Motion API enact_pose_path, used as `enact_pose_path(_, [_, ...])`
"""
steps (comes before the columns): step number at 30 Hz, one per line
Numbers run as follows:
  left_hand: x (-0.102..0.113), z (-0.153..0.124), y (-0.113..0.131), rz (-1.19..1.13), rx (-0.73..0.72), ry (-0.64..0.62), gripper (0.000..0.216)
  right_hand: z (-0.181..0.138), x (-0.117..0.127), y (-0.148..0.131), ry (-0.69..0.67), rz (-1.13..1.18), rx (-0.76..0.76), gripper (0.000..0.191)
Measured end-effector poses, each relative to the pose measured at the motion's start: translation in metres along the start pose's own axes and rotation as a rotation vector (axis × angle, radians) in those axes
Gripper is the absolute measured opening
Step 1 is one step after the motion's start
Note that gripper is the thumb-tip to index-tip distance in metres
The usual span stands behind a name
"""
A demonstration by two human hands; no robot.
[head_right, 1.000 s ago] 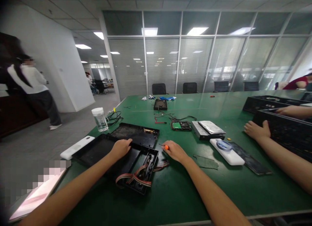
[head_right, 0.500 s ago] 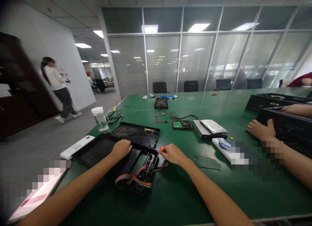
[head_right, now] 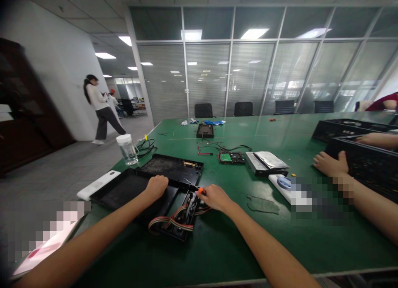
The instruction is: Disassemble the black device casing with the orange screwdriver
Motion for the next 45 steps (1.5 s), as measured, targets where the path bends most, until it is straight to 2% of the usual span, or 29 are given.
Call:
enact_pose_path(5, [0.0,0.001,-0.005,-0.009,-0.006,0.013,0.023,-0.001,0.0,-0.001,-0.007,-0.048,0.007,0.056])
enact_pose_path(11, [0.007,-0.015,0.008,-0.136,-0.311,0.043,0.014,-0.001,0.004,0.006,0.015,-0.051,-0.044,0.06])
enact_pose_path(16, [0.009,-0.013,-0.004,-0.201,-0.257,-0.017,0.012,-0.001,0.004,0.007,0.02,-0.053,-0.065,0.062])
enact_pose_path(20, [0.012,-0.011,-0.001,-0.291,-0.425,-0.028,0.025,-0.001,0.003,0.007,0.028,-0.059,-0.054,0.061])
enact_pose_path(22, [0.008,-0.011,0.002,-0.301,-0.493,-0.052,0.018,-0.001,0.003,0.008,0.027,-0.067,-0.052,0.062])
enact_pose_path(28, [0.0,-0.01,0.004,-0.193,-0.514,-0.066,0.021,-0.002,0.004,0.006,0.031,-0.084,-0.029,0.063])
enact_pose_path(32, [0.017,-0.011,0.021,-0.195,-0.574,-0.026,0.019,-0.002,0.003,0.005,-0.011,-0.084,-0.028,0.062])
enact_pose_path(37, [0.039,-0.004,0.064,-0.324,-0.702,0.089,0.019,-0.002,0.014,0.012,0.051,-0.091,-0.075,0.061])
enact_pose_path(40, [0.032,0.003,0.081,-0.395,-0.745,0.092,0.016,-0.002,0.02,0.02,0.088,-0.097,-0.099,0.06])
enact_pose_path(45, [0.018,0.006,0.083,-0.52,-0.728,0.104,0.016,-0.003,0.027,0.029,0.127,-0.116,-0.112,0.058])
Point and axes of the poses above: each hand's wrist, its own z-axis towards the middle knuckle, its own x-axis out of the back of the hand, y = z × x, the point moved 7 cm from there along z, towards the middle knuckle, and after that the axes turned 1 degree about -z, right-handed, at the moved point
